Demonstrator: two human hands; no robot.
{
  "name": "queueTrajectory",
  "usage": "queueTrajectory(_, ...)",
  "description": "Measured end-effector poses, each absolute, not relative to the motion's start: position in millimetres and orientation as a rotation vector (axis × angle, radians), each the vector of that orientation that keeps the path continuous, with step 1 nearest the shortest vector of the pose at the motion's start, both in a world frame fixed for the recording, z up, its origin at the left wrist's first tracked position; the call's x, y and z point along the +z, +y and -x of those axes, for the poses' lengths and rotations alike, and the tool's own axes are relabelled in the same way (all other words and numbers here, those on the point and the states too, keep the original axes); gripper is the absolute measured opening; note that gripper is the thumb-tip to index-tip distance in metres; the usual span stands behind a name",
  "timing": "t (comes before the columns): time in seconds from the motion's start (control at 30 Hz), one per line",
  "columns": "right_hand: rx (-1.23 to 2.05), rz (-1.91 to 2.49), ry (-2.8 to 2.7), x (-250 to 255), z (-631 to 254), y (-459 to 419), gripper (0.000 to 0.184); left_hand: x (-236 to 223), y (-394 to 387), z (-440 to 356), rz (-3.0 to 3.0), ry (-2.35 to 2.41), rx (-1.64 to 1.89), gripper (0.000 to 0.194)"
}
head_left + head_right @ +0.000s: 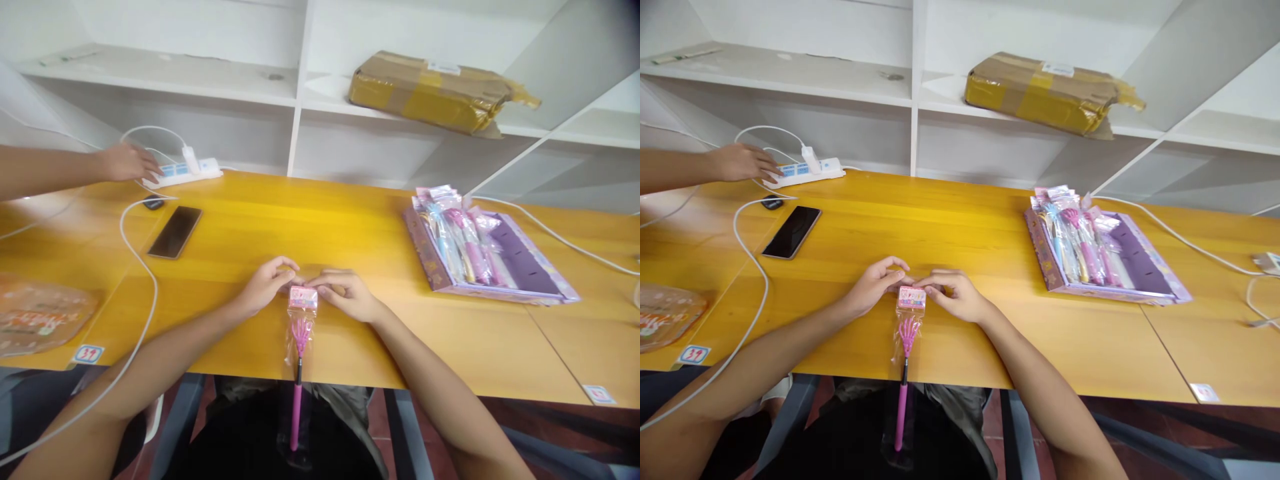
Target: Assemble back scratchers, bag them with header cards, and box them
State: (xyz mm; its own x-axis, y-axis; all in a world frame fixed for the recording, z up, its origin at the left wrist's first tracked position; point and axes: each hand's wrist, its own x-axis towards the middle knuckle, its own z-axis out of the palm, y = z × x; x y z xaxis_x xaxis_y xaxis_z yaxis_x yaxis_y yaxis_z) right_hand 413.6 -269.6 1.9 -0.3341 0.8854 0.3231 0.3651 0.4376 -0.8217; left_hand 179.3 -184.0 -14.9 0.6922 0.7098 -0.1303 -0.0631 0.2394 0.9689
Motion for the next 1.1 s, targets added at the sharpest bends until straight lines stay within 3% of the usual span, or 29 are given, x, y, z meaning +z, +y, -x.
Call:
queueTrajectory(0.33, 0.797, 1.057, -1.899, 3, -412, -269, 0.025, -15, -185, -179, -1.258, 0.633, 0.592, 0.029)
queueTrajectory(0.53, 0.852, 1.123, -1.715, -10, -409, -267, 0.044, -13, -185, -179, -1.270, 0.601, 0.564, 0.031)
queueTrajectory(0.87, 0.804, 1.048, -1.770, -3, -409, -266, 0.009, -12, -188, -181, -1.175, 0.608, 0.452, 0.046)
queueTrajectory(1.1, 0.909, 0.976, -1.857, 0, -408, -267, 0.012, -20, -185, -181, -1.366, 0.625, 0.414, 0.029)
